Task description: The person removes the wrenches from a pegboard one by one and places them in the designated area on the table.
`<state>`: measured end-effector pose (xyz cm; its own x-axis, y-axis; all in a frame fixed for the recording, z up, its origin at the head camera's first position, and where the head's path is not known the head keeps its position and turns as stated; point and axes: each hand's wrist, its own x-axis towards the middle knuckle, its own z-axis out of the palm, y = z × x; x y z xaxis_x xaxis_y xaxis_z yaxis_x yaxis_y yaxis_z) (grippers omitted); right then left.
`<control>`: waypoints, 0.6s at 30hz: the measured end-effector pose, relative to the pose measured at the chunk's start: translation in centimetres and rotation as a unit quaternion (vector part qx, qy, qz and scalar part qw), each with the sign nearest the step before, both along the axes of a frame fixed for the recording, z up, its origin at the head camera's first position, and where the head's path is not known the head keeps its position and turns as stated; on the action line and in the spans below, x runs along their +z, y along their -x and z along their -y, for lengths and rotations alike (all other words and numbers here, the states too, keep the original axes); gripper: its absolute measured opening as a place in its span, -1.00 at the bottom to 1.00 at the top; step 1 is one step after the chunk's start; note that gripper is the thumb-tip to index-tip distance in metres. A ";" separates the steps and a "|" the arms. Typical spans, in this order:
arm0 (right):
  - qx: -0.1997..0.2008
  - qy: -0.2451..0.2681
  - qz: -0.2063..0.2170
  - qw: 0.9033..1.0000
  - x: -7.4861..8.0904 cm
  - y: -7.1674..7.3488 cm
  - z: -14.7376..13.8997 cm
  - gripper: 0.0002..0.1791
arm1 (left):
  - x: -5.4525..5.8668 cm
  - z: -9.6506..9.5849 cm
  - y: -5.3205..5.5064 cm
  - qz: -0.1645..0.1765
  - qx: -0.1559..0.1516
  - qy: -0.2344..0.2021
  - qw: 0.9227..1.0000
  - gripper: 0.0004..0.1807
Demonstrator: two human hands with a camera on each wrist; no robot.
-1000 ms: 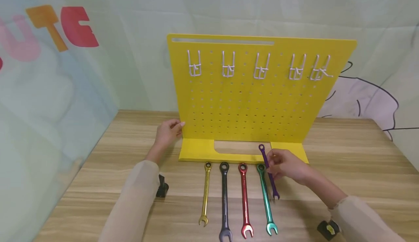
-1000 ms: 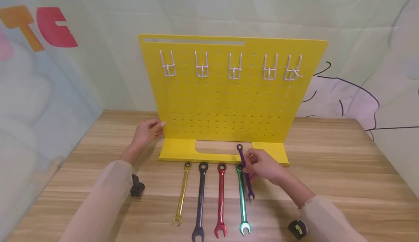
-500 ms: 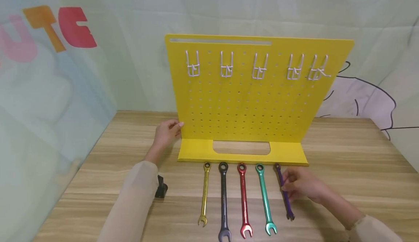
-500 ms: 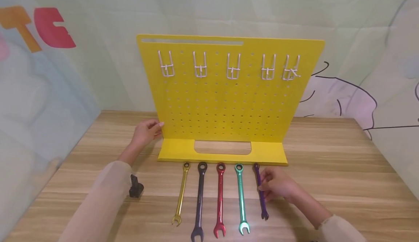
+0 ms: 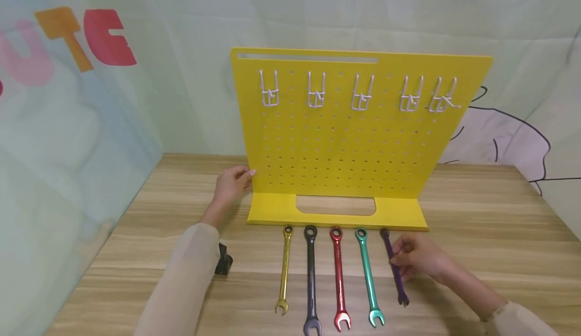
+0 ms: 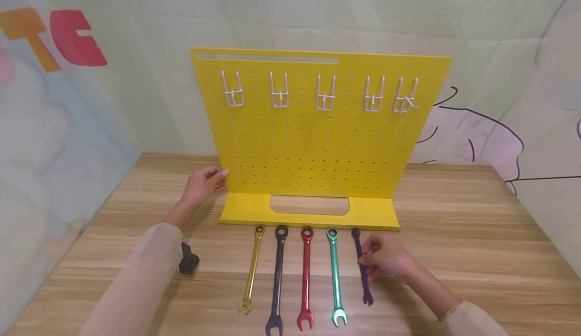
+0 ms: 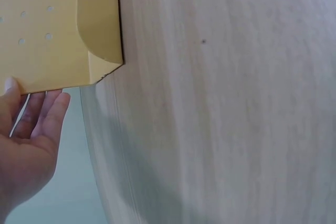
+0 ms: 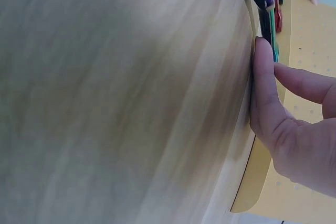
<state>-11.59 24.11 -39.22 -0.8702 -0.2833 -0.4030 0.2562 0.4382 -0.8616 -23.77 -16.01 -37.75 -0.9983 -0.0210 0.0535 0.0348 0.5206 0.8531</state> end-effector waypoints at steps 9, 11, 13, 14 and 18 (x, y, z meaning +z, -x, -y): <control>-0.007 -0.026 -0.056 0.998 0.2 0.9 -1.8 -0.84 | 0.1 0.2 0.0 0.011 -0.010 0.027 1.000 -0.64; -0.022 -0.027 -0.086 0.996 0.4 1.4 -2.5 -0.81 | 0.3 0.3 0.0 0.018 -0.026 0.044 0.999 -0.59; -0.042 -0.028 -0.123 0.991 0.6 1.9 -3.2 -0.76 | 0.5 0.5 -0.2 0.022 -0.044 0.069 0.996 -0.54; -0.053 -0.033 -0.138 0.988 0.8 2.1 -3.6 -0.74 | 0.7 0.6 -0.3 0.025 -0.054 0.083 0.995 -0.52; -0.072 -0.115 -0.221 0.966 1.7 2.9 -5.1 -0.62 | 1.2 1.2 -0.9 0.041 -0.089 0.126 0.987 -0.46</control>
<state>-14.46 29.21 -37.48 -0.9955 -0.0931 -0.0202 -0.0419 0.6180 -0.7851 -22.86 -17.19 -36.57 -0.9863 0.1584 -0.0461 0.0811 0.7091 0.7004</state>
